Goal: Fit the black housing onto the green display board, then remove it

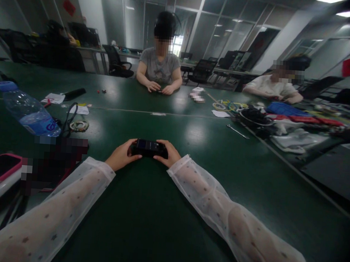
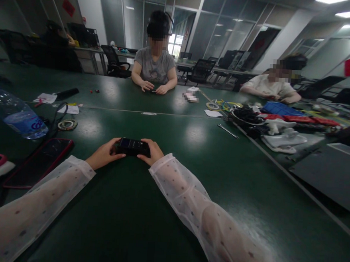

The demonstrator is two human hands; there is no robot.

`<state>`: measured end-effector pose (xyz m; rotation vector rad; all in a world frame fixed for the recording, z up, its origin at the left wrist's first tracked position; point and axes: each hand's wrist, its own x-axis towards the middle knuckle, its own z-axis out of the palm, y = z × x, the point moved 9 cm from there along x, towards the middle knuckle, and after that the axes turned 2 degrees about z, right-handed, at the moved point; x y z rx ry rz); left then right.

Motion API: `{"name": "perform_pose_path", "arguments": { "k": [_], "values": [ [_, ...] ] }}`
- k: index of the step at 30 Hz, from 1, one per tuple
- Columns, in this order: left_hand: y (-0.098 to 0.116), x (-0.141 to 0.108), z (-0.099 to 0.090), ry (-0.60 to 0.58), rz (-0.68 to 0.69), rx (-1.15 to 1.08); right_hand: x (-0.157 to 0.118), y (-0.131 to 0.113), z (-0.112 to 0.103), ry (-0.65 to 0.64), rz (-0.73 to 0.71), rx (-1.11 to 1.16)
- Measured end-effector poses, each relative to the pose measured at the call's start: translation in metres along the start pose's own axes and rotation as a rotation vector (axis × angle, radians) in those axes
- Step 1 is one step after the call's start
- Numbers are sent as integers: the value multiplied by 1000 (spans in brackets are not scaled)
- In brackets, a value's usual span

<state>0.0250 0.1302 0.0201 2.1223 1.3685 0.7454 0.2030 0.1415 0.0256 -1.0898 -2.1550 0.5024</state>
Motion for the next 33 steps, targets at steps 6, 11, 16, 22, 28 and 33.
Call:
{"name": "perform_pose_path", "arguments": {
  "k": [6, 11, 16, 22, 28, 33],
  "values": [
    [1, 0, 0, -4, -1, 8, 1, 8, 5, -23, 12, -9],
    [-2, 1, 0, 11, -1, 19, 0, 13, 7, -11, 14, 4],
    [-1, 0, 0, 10, -2, 30, 0, 16, 6, 13, 52, 26],
    [0, 0, 0, 10, -17, 3, 0, 14, 2, 14, 65, 59],
    [1, 0, 0, -1, -19, -22, 1, 13, -1, 9, 92, 93],
    [-1, 1, 0, 1, -4, -34, 0, 8, -6, 31, 101, 154]
  ]
}}
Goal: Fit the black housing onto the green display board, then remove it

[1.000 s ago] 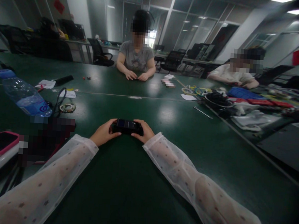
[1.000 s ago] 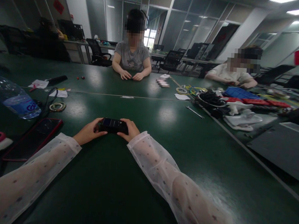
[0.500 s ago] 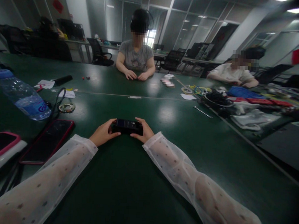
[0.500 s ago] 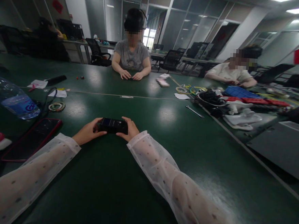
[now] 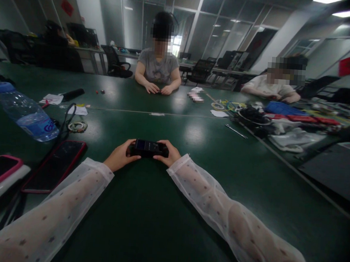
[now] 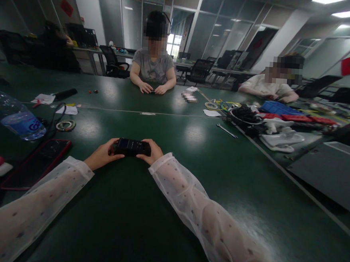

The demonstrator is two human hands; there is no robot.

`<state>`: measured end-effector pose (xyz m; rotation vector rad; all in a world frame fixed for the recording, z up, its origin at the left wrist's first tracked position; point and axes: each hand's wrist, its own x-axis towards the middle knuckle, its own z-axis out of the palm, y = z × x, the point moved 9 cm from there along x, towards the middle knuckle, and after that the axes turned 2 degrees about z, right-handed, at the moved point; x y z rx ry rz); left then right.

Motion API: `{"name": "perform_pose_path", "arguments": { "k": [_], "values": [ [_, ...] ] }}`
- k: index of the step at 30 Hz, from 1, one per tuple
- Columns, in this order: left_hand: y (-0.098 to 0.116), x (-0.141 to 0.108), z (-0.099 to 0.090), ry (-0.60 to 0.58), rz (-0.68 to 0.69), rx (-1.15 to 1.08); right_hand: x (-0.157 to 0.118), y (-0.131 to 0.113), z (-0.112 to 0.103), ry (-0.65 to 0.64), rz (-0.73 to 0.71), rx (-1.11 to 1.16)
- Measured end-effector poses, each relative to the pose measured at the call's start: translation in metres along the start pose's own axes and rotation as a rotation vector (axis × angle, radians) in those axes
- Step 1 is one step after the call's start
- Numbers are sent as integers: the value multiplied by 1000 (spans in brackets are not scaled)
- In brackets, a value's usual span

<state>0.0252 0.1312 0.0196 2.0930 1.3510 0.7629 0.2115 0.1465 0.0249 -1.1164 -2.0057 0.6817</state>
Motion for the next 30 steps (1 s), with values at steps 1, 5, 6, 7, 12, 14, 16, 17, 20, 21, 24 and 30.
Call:
{"name": "perform_pose_path", "arguments": {
  "k": [1, 5, 6, 7, 12, 14, 16, 17, 20, 21, 24, 30],
  "values": [
    [-2, 0, 0, 1, -10, 0, -1, -2, -3, 30, -8, 18],
    [-4, 1, 2, -8, -12, -15, -5, -7, -21, 241, -28, 86],
    [-3, 1, 2, -12, -5, -21, -7, -7, -27, 311, -27, 86],
    [-2, 1, 2, -16, 1, -26, -9, -6, -34, 384, -22, 77],
    [1, 0, 1, -23, -1, -33, -14, 13, -52, 597, 65, -7],
    [2, -1, 0, -23, -2, -31, -13, 26, -51, 591, 130, -46],
    [3, -1, 0, -21, -6, -27, -11, 38, -46, 546, 190, -78],
    [3, -1, 0, -23, -9, -24, -9, 43, -44, 517, 211, -97],
    [2, -1, 1, -31, -17, -19, -8, 46, -39, 469, 210, -159],
    [2, -1, 1, -33, -17, -19, -8, 43, -39, 474, 187, -179],
    [3, -2, 1, -40, -12, -21, -10, 32, -44, 524, 118, -221],
    [3, -2, 1, -37, -3, -14, -12, 29, -46, 539, 129, -230]
  ]
}}
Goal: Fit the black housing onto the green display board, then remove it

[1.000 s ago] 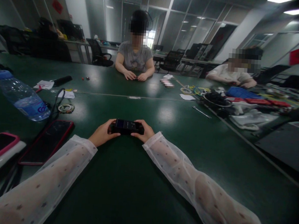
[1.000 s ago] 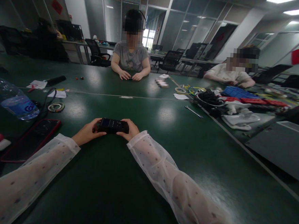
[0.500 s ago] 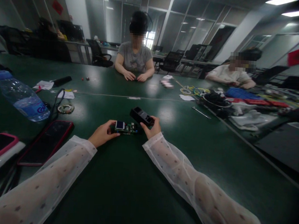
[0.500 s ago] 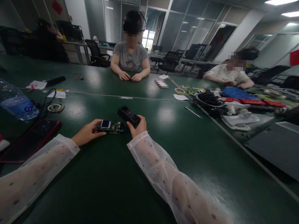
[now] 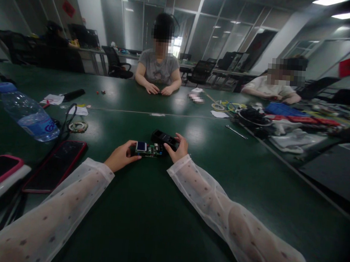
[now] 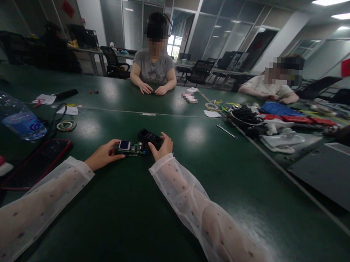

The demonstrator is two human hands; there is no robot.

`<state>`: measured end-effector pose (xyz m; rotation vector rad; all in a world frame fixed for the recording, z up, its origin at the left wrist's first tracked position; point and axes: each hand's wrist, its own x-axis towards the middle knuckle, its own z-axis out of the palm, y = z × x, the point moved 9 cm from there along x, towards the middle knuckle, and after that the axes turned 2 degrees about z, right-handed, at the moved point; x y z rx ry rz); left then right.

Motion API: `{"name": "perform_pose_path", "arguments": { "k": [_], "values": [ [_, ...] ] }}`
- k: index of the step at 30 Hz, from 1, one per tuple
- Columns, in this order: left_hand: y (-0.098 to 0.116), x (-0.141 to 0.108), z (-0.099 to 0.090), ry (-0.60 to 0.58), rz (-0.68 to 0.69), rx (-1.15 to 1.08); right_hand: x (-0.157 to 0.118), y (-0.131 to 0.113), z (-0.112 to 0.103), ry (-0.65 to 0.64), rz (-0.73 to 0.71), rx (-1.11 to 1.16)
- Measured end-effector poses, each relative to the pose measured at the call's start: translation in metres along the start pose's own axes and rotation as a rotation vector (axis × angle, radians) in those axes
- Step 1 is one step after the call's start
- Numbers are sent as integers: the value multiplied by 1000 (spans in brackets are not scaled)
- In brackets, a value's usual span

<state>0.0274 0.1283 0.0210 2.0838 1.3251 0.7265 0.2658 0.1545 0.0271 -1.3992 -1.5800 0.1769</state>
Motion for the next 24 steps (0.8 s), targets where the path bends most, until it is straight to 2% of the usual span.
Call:
{"name": "perform_pose_path", "arguments": {
  "k": [12, 18, 24],
  "values": [
    [-2, 1, -1, 17, 3, 25, 4, 6, 12, -118, 3, -57],
    [-2, 1, -1, 6, -5, 20, 0, -5, 16, -156, -63, -52],
    [-2, 1, 1, -6, 13, 21, -1, -22, -10, 52, -90, 142]
  ]
}}
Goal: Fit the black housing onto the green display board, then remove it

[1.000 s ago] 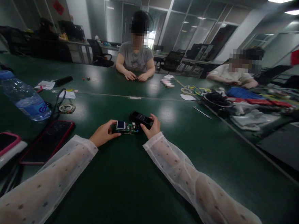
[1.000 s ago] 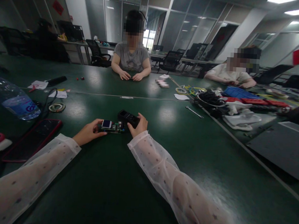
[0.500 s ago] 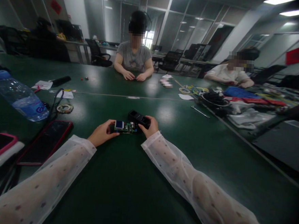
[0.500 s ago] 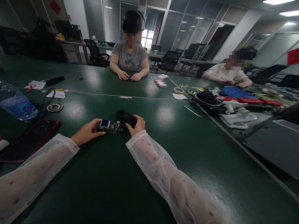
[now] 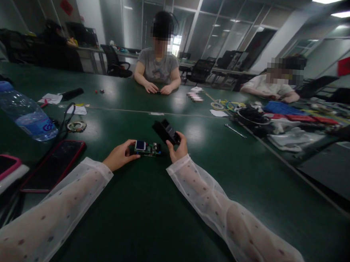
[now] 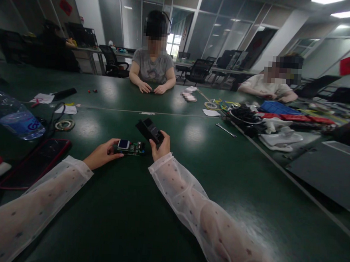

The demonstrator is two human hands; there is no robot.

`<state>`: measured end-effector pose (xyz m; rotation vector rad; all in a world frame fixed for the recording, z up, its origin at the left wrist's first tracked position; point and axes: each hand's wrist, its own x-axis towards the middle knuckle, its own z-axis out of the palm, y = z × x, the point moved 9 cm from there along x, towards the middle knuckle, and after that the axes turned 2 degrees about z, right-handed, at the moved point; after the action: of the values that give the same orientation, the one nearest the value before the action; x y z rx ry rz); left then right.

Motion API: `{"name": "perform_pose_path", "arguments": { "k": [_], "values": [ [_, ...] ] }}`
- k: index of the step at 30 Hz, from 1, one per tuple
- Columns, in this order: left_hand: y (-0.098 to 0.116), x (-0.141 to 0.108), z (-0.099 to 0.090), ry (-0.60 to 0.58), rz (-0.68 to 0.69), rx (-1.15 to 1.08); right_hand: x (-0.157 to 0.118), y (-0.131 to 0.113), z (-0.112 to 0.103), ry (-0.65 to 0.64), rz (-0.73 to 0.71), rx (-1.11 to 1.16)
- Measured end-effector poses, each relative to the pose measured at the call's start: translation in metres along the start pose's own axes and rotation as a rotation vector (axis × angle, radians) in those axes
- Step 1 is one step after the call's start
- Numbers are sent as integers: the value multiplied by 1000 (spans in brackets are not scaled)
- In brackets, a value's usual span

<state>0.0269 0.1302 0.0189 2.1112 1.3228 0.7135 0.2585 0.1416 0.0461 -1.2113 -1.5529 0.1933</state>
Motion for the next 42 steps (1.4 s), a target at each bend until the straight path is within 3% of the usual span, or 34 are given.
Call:
{"name": "perform_pose_path", "arguments": {
  "k": [6, 15, 28, 42],
  "values": [
    [-1, 0, 1, 5, 3, 19, -5, -26, 12, -193, -125, 87],
    [-4, 2, 0, 33, -2, 70, -15, -50, 22, -341, -278, 68],
    [0, -1, 0, 15, 17, -14, -27, -35, 49, -564, -277, -60],
    [0, 0, 0, 24, 24, 3, -27, -32, 53, -590, -272, -88]
  ]
}}
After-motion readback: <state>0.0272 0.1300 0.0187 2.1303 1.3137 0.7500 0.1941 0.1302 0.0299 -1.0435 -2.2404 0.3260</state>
